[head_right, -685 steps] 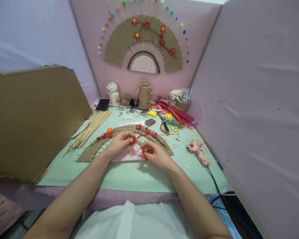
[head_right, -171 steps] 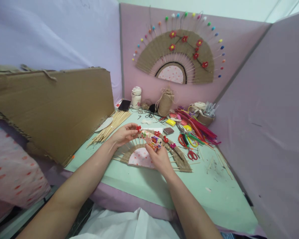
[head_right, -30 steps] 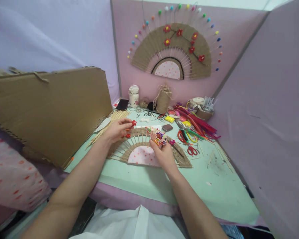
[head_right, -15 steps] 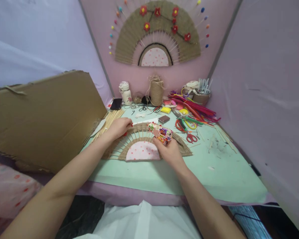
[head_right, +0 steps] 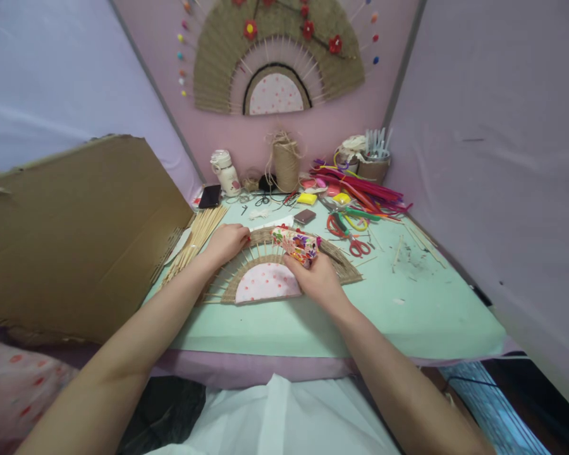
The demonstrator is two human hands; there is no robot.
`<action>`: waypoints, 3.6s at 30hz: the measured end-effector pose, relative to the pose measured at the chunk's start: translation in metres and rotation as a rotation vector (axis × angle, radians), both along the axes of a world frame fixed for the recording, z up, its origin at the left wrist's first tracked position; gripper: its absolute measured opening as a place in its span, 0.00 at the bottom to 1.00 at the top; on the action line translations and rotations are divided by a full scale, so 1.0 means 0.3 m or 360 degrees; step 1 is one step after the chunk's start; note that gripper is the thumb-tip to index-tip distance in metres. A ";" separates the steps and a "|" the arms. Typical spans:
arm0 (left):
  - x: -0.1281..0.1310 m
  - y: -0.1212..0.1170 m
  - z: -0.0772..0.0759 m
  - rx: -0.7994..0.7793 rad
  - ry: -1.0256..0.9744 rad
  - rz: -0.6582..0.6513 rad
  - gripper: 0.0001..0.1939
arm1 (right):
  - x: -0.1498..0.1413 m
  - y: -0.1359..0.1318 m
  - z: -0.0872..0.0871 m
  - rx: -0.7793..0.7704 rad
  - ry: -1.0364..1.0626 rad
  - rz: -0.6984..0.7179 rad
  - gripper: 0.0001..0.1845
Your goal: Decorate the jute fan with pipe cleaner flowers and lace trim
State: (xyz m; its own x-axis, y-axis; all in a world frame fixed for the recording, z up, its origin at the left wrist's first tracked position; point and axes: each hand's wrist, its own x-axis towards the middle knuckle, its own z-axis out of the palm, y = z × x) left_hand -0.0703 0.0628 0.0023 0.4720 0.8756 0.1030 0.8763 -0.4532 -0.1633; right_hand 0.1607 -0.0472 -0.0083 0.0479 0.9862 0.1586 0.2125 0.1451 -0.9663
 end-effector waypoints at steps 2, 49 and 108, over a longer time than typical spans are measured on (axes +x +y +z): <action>0.002 0.003 -0.007 0.0011 0.0034 -0.0006 0.14 | 0.001 0.001 -0.001 0.0009 -0.0017 -0.0004 0.17; -0.053 0.134 0.014 -0.1003 -0.0896 0.0262 0.21 | 0.006 0.006 -0.017 0.0008 -0.0097 0.0021 0.18; -0.080 -0.090 0.036 -0.0548 -0.2943 0.0446 0.22 | 0.021 0.003 -0.022 -0.0024 -0.0162 -0.0031 0.18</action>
State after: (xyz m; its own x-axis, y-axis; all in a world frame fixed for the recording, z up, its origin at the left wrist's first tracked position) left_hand -0.0943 0.0359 0.0130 -0.1491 0.9863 0.0705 -0.1333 -0.0907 0.9869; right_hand 0.1670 -0.0464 -0.0148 0.0513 0.9875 0.1489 0.3121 0.1258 -0.9417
